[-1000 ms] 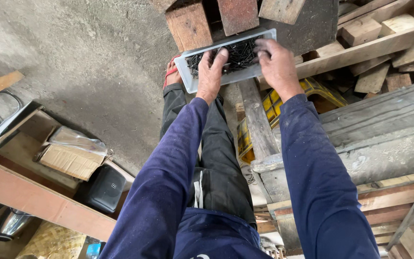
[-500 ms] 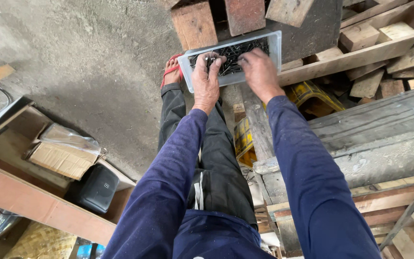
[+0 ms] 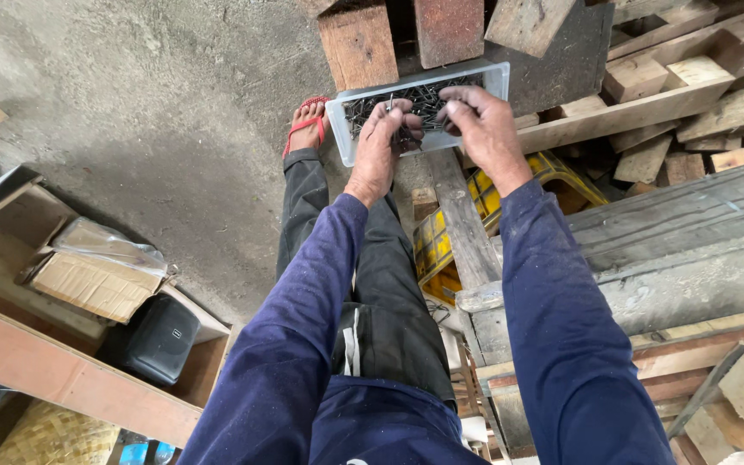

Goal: The person uses a hammer to drive nails into a wooden pallet, securing the slats together. They also pick up and arrange several pieces of wood on the pallet structure.

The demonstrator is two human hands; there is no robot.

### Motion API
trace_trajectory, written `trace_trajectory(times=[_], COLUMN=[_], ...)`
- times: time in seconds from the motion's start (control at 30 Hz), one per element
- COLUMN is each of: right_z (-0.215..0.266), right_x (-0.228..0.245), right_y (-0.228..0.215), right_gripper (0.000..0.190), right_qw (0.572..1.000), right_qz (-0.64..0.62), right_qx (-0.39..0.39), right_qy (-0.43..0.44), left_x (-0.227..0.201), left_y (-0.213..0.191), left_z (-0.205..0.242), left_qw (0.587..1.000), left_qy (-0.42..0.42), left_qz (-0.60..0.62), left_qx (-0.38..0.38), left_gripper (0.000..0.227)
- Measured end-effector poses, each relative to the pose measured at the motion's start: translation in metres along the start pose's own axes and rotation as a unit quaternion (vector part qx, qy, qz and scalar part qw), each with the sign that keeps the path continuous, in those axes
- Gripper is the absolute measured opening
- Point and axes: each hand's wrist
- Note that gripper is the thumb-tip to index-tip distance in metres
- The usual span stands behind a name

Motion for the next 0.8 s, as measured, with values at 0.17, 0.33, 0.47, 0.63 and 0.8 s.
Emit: trace_trajectory(times=[0.17, 0.33, 0.47, 0.63, 0.8], right_z=[0.016, 0.019, 0.009, 0.020, 0.029], right_x=[0.027, 0.017, 0.003, 0.015, 0.021], right_y=[0.026, 0.025, 0.013, 0.025, 0.059], right_gripper=[0.027, 0.026, 0.023, 0.021, 0.019], right_qw=[0.997, 0.988, 0.999, 0.990, 0.992], right_qz=[0.050, 0.068, 0.017, 0.139, 0.125], right_qx=[0.049, -0.020, -0.046, 0.000, -0.028], right_qy=[-0.040, -0.140, 0.006, 0.034, -0.009], left_x=[0.019, 0.027, 0.022, 0.016, 0.020], left_y=[-0.006, -0.005, 0.002, 0.001, 0.006], left_z=[-0.018, -0.028, -0.019, -0.011, -0.009], left_qw=[0.999, 0.984, 0.975, 0.978, 0.966], left_qy=[0.051, 0.155, 0.162, 0.128, 0.094], left_qz=[-0.003, -0.062, -0.031, 0.128, 0.208], left_qx=[-0.017, -0.062, -0.146, -0.105, -0.125], left_gripper=[0.032, 0.029, 0.024, 0.025, 0.034])
Point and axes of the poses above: each hand's wrist, its own z-axis away from the middle knuckle, its own y-axis out of the palm, x = y × z, and after that the axes turned 8 degrees about -x, right-handed
